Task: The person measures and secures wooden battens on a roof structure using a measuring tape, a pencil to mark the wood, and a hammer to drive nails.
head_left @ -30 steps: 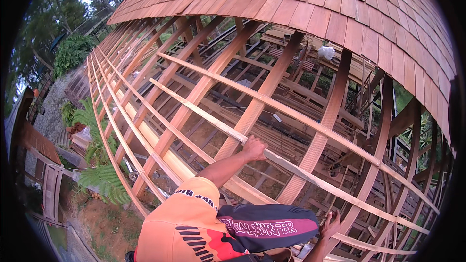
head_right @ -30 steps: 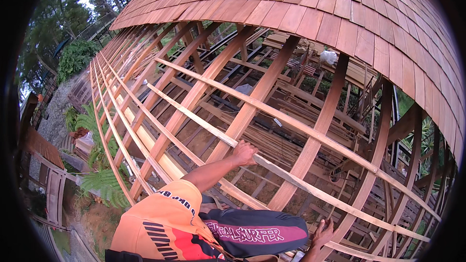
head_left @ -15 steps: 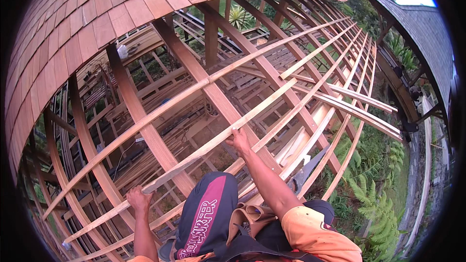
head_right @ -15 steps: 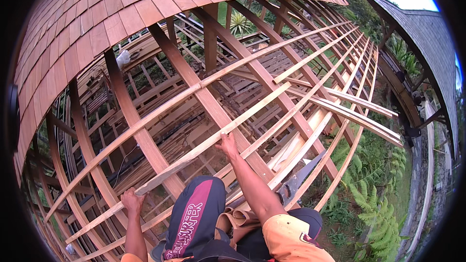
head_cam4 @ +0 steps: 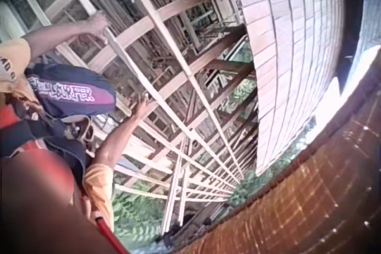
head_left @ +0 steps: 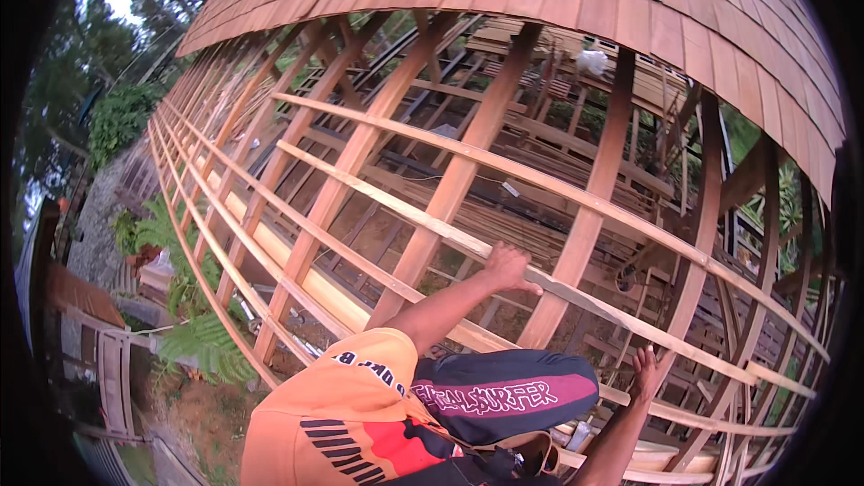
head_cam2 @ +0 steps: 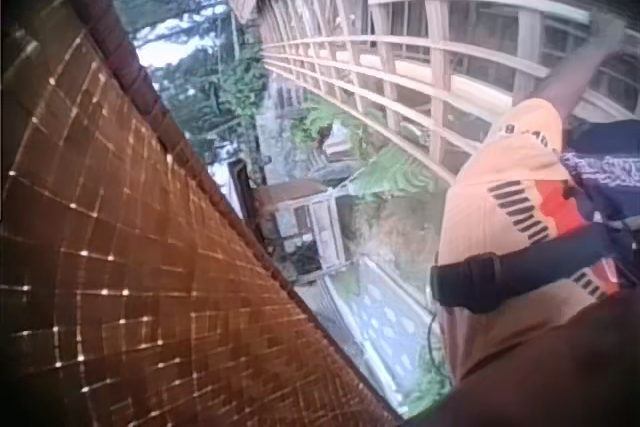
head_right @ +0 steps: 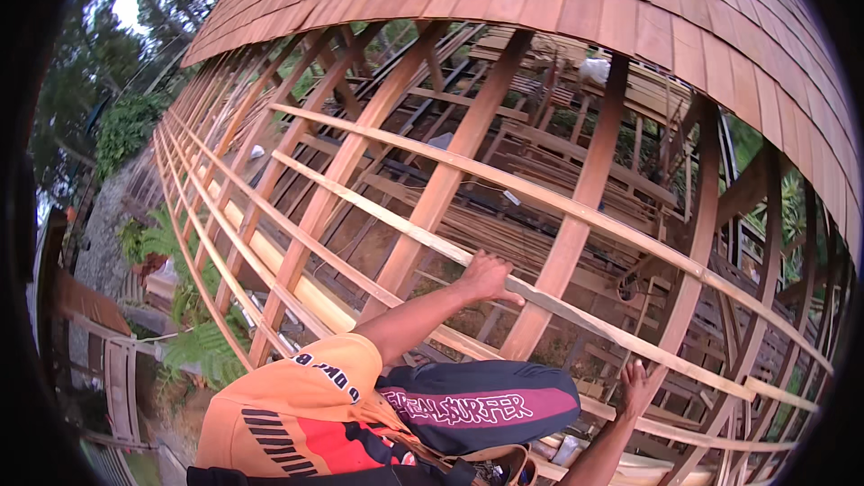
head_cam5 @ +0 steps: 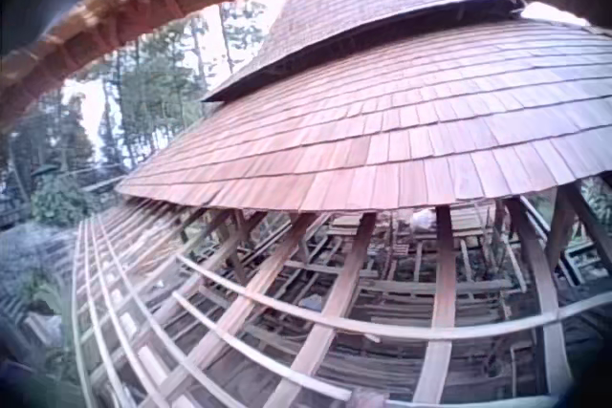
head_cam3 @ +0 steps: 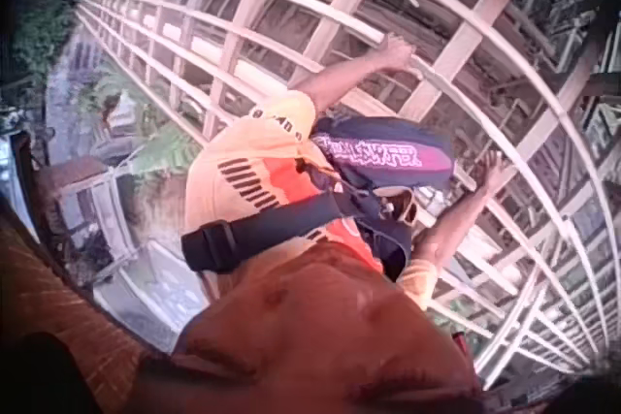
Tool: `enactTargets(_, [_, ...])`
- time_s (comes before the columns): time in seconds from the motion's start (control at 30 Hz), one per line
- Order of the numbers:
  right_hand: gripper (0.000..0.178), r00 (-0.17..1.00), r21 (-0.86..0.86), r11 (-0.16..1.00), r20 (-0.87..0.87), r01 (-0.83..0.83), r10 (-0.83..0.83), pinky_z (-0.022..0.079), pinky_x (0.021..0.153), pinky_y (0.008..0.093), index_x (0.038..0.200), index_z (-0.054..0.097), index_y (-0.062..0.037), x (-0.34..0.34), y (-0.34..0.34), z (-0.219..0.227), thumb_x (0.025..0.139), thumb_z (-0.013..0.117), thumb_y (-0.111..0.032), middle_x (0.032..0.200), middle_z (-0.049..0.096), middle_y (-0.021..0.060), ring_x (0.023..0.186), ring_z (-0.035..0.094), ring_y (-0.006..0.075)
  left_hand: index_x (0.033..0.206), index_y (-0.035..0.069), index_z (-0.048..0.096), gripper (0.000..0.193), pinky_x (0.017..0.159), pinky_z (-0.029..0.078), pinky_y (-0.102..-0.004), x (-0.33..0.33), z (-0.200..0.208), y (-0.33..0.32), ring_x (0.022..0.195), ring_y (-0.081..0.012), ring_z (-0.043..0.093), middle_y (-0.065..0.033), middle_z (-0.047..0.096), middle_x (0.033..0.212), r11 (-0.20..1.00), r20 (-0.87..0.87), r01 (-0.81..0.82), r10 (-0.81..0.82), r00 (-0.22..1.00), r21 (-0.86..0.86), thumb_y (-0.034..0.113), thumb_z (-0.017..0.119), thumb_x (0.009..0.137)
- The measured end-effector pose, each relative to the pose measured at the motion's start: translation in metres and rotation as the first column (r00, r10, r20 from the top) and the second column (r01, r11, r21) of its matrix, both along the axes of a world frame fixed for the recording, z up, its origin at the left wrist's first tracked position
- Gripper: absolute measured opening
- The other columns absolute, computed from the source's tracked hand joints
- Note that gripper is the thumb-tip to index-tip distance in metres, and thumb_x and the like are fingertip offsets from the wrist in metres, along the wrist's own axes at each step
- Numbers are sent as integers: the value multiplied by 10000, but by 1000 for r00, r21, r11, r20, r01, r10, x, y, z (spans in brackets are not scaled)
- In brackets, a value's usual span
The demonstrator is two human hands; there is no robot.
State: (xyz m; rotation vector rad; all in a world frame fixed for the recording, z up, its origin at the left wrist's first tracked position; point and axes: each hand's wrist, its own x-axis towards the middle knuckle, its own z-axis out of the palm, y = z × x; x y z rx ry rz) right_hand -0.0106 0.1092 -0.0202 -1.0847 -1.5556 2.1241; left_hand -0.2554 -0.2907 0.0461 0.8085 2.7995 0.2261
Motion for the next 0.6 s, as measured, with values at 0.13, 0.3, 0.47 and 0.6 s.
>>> enactTargets(0.13, [935,997,-20,997,-31,-73,73,548,885,356,1617,-24,-294,9,27,-5,980,657,-235,1377,551,119,1149,634,280,1065,-5,699,936,1119,319,-562,14,-3,1,1146,-375,610,-234,681,1093,995,42,-57,54,998,84,850,593,698])
enactTargets(0.3, [945,999,-49,999,-52,4,-6,546,873,358,1615,-8,-322,0,19,6,967,678,-277,1395,532,131,1140,632,276,1050,45,736,861,1124,319,-543,25,-2,6,1113,-347,639,-189,709,1055,989,63,-94,87,994,110,821,630,691])
enactTargets(0.47, [942,999,-44,999,-28,-26,25,501,973,403,1615,10,-337,-1,29,10,958,685,-322,1558,383,148,1227,591,320,1031,47,741,857,1121,323,-524,15,0,13,1106,-336,640,-177,713,1029,983,30,-104,100,995,149,823,642,680])
enactTargets(0.6, [948,1000,42,999,15,-9,8,497,958,408,1614,10,-353,-4,26,11,951,688,-348,1564,376,121,1243,575,321,1033,53,743,867,1116,323,-514,9,6,22,1121,-328,630,-172,707,1058,989,92,-110,101,991,101,833,643,668])
